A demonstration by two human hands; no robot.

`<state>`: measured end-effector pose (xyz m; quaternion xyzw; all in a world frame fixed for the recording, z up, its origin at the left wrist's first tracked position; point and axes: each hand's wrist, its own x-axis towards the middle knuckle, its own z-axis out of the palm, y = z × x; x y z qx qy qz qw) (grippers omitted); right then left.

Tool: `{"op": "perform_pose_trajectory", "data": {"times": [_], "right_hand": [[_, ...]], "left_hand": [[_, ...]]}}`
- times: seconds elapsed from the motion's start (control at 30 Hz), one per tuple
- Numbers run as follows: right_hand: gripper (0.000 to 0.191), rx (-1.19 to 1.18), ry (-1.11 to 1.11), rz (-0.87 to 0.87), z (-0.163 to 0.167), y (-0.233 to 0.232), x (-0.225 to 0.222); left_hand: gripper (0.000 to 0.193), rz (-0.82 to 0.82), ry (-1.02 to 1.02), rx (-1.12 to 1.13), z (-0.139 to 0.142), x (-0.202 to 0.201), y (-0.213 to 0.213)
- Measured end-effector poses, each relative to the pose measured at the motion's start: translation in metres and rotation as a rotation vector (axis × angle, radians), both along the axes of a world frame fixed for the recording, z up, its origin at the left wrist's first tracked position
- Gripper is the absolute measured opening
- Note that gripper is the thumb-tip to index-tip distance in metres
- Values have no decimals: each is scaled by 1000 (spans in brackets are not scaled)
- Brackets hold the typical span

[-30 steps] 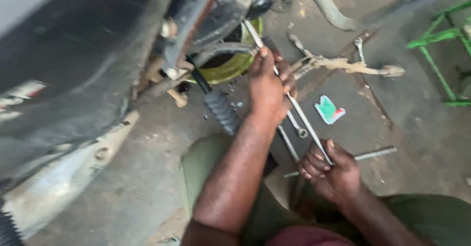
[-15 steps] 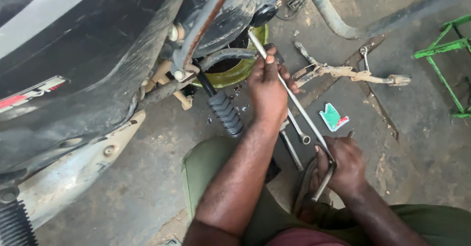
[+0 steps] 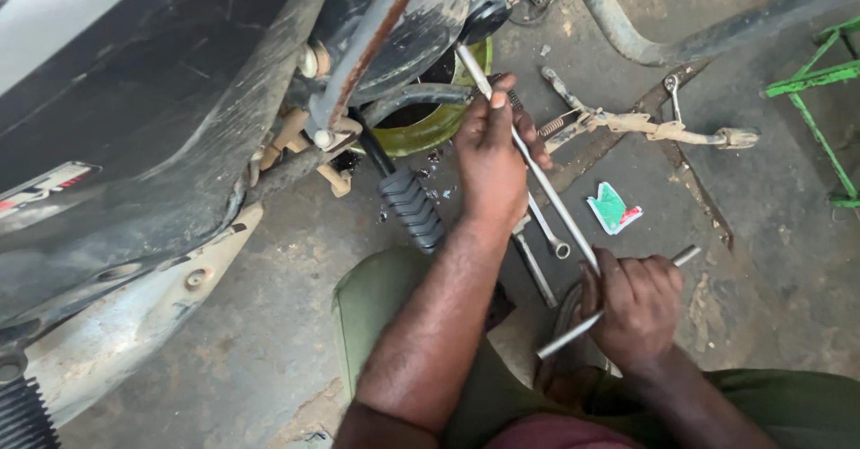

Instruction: The person cleans a small metal part with a rag, then installs it onto the motorcycle engine area. They use a T-handle wrench to tighten bolts on the installed part. The work is done on the floor next to the motorcycle with tools and a drain pan nearby.

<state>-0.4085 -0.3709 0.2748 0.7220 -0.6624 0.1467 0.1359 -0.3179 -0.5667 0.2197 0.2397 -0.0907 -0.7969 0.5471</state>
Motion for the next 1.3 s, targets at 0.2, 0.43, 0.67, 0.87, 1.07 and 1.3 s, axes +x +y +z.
{"op": "perform_pose_trajectory", "data": {"times": [0.2, 0.43, 0.67, 0.87, 1.07, 1.3], "right_hand": [[32, 18, -335, -20, -3, -1, 9], [22, 8, -490, -73, -17, 10, 14], [16, -89, -98, 44, 8, 7, -12], [10, -114, -17, 2, 32, 3, -32], [12, -127, -51, 51, 33, -7, -40], [30, 111, -1557, -408, -1, 12, -28]], "left_hand": [[30, 96, -244, -175, -11, -14, 1], [37, 179, -136, -250, -24, -20, 5], [42, 87, -350, -193, 4, -30, 25], [68, -92, -210, -477, 16, -37, 17], [71, -76, -106, -430, 18, -32, 2], [40, -186, 24, -157, 41, -42, 52]]}}
